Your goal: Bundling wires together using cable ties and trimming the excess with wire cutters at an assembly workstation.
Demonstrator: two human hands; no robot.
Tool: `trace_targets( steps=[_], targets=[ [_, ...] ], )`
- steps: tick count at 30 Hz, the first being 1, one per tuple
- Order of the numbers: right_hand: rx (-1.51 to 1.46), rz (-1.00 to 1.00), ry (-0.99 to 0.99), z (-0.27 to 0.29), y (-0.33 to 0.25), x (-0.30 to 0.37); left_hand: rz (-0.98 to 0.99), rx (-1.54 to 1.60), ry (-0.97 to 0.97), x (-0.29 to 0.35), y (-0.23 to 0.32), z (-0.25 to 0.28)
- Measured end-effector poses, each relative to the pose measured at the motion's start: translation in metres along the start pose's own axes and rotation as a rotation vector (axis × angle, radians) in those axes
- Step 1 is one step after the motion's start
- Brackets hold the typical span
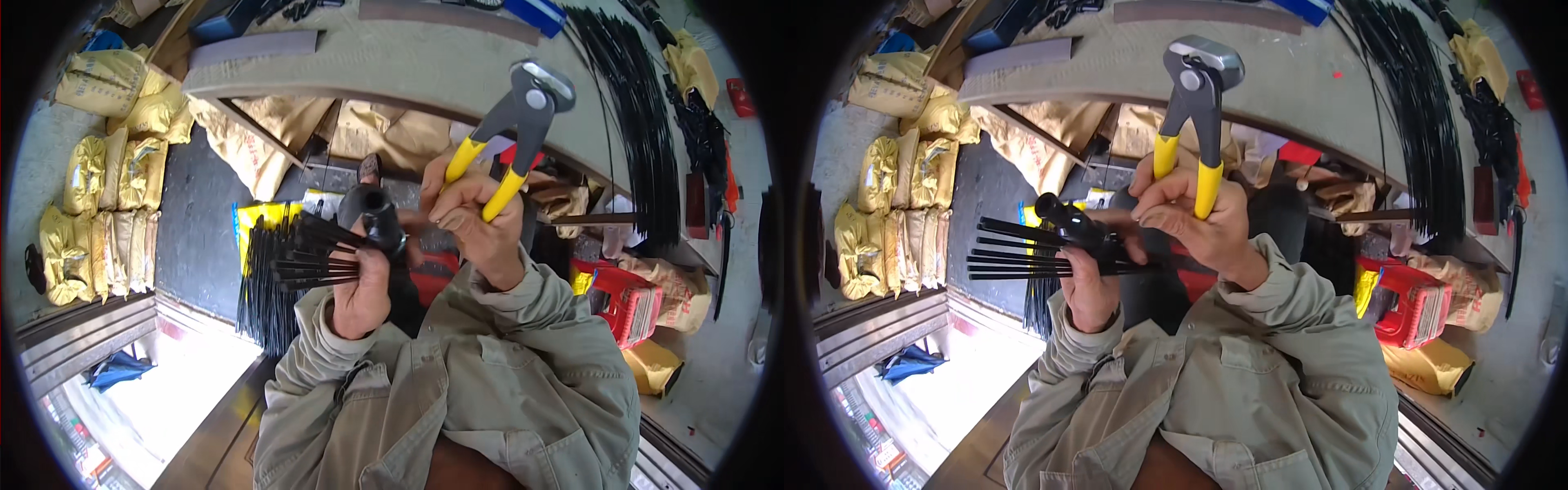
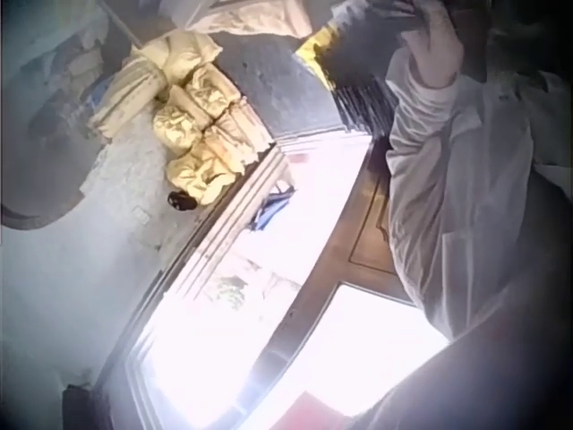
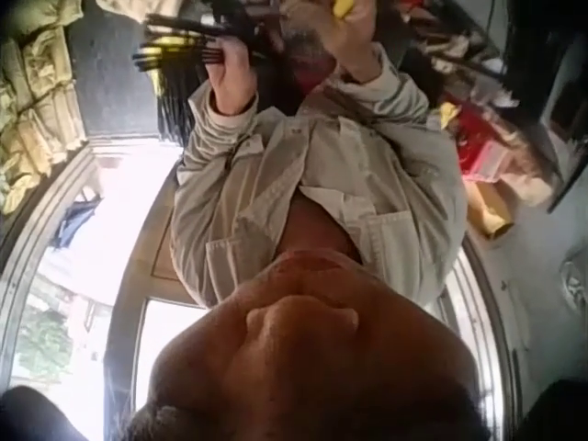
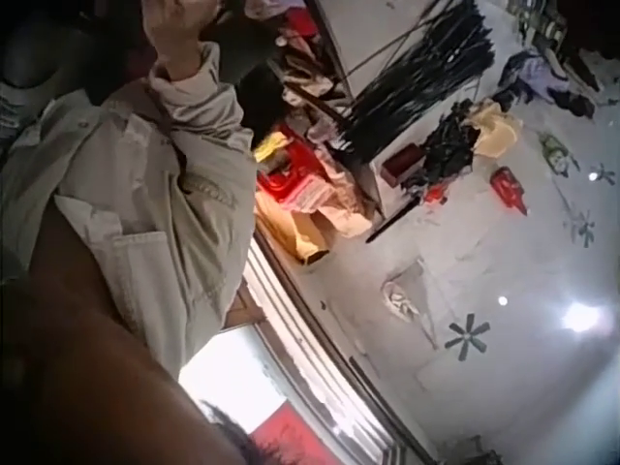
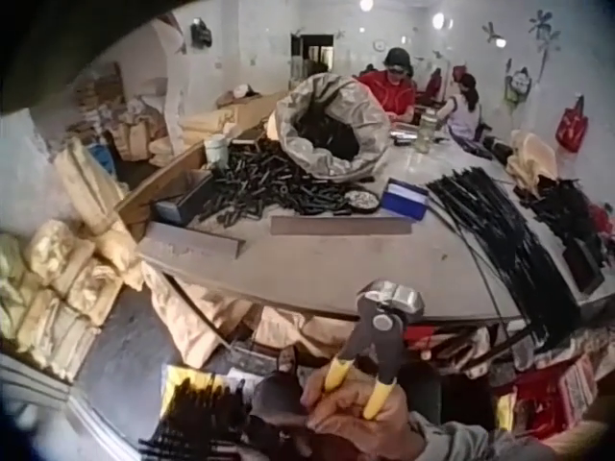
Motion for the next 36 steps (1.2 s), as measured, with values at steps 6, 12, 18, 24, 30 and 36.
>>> trace_targets(
  steps=[6, 12, 18, 24, 30, 36],
  targets=[
    [0.137, 0.096, -0.043, -0.013, -0.016, 0.029, -0.031, -0.106, 0.039, 0.023, 0.009, -0.026],
    [0.170, 0.127, -0.019, -0.022, -0.026, 0.045, -0.141, -0.076, -0.008, 0.038, 0.004, -0.032],
    [0.149, 0.250, -0.022, -0.028, -0.031, 0.048, -0.159, -0.085, 0.001, 0.046, 0.004, -0.038],
    [0.288, 0.279, 0.023, -0.036, -0.027, 0.049, -0.130, -0.027, 0.042, 0.051, 0.003, -0.038],
    [0.278, 0.249, 0.047, -0.044, -0.017, 0.050, -0.198, 0.047, 0.025, 0.050, 0.008, -0.034],
    [0.225, 0.223, 0.078, -0.053, -0.010, 0.051, -0.168, 0.002, 0.064, 0.054, 0.004, -0.027]
  ],
)
Point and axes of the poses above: each hand's wrist, its own x-axis away from the middle knuckle, its own z-axis out of the back of the hand, y = z × x, the point moved 1 cm from there along -x, towards the middle knuckle, and after that the axes turned 13 degrees about -y, right-handed, at the moved point
